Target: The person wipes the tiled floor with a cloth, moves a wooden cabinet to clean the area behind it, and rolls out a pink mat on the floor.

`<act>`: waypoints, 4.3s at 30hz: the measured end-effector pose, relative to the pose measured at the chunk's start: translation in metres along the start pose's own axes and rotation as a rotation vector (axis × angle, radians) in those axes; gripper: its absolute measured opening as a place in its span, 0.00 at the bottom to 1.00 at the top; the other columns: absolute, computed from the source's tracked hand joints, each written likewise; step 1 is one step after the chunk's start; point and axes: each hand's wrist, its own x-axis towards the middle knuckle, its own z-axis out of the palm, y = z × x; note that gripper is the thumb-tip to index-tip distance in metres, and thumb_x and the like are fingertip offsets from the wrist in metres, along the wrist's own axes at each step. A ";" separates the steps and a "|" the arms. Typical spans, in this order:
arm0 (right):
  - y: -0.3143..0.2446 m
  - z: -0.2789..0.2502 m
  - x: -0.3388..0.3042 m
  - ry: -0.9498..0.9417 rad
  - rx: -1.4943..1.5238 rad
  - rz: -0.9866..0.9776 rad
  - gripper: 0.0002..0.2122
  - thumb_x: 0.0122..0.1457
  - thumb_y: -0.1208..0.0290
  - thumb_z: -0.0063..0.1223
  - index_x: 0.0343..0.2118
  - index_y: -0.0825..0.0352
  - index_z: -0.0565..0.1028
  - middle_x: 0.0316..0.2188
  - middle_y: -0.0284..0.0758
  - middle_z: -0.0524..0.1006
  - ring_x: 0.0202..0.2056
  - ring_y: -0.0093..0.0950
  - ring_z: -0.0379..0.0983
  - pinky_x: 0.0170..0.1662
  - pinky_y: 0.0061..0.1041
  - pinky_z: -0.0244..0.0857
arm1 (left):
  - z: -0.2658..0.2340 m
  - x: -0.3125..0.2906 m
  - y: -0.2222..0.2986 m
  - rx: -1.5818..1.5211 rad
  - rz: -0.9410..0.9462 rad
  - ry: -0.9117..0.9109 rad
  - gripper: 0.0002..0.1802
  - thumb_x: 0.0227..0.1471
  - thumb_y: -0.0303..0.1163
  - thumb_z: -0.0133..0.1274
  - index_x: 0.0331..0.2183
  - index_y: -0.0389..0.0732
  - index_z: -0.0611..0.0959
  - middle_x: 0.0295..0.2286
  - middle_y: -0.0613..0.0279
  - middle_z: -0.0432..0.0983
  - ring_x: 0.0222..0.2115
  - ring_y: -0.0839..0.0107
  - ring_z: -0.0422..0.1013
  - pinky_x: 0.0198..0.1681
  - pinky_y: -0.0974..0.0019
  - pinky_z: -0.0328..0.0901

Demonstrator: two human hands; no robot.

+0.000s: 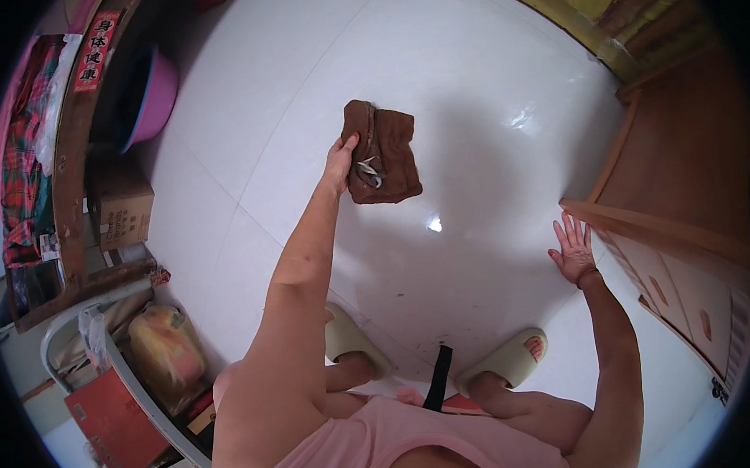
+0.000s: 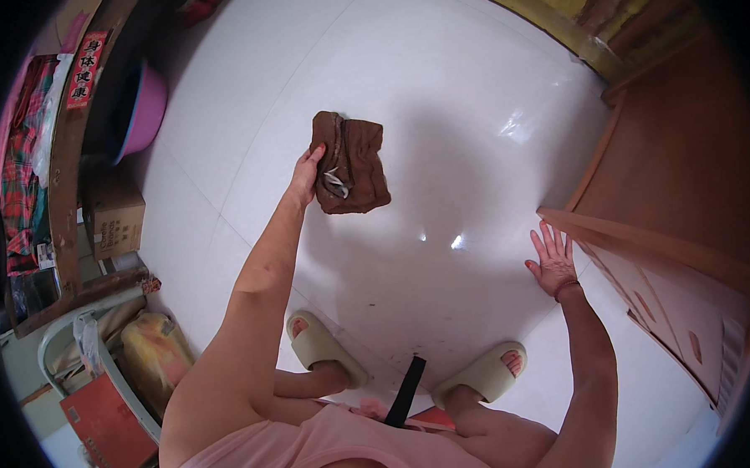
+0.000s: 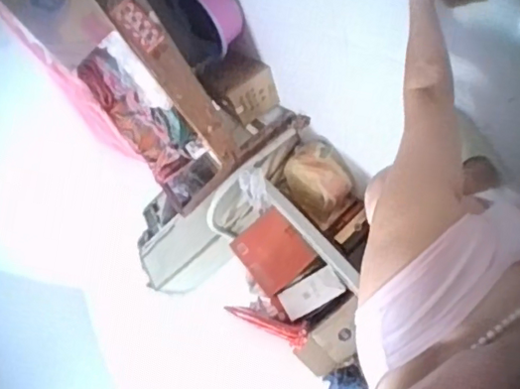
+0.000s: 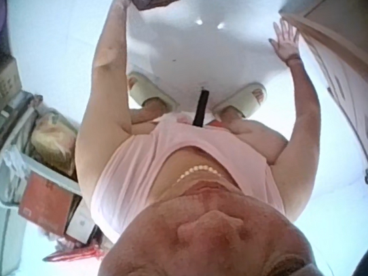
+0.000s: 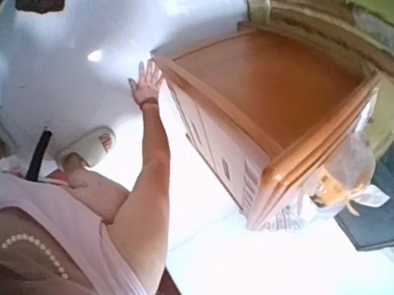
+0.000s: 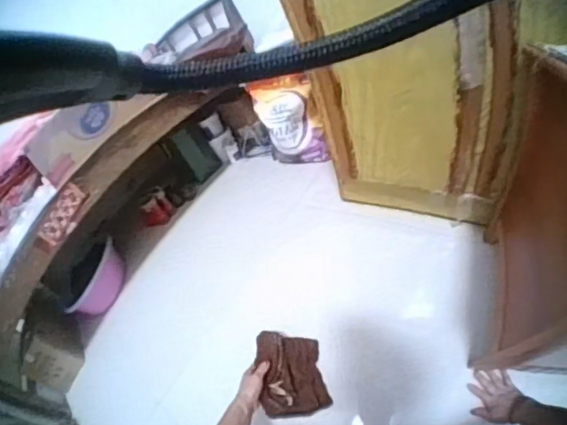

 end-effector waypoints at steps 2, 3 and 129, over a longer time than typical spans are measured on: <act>0.001 0.000 0.001 0.009 -0.009 0.001 0.29 0.51 0.58 0.43 0.55 0.59 0.49 0.58 0.34 0.38 0.59 0.35 0.32 0.58 0.42 0.27 | -0.003 0.009 -0.008 0.165 0.243 0.175 0.24 0.51 0.41 0.42 0.46 0.36 0.65 0.42 0.54 0.66 0.42 0.66 0.64 0.45 0.67 0.59; -0.001 -0.001 0.002 0.000 -0.002 0.001 0.29 0.51 0.58 0.43 0.55 0.59 0.49 0.58 0.34 0.38 0.59 0.35 0.32 0.58 0.42 0.26 | -0.006 0.012 -0.011 0.249 0.367 0.266 0.25 0.51 0.41 0.41 0.47 0.36 0.64 0.43 0.54 0.65 0.43 0.66 0.63 0.46 0.68 0.57; 0.201 0.098 -0.239 1.383 2.264 0.083 0.14 0.55 0.64 0.38 0.41 0.64 0.68 0.42 0.30 0.69 0.44 0.24 0.64 0.49 0.23 0.57 | 0.350 -0.074 -0.079 0.407 -0.285 -0.775 0.39 0.42 0.65 0.38 0.43 0.39 0.71 0.40 0.52 0.67 0.40 0.67 0.65 0.44 0.64 0.58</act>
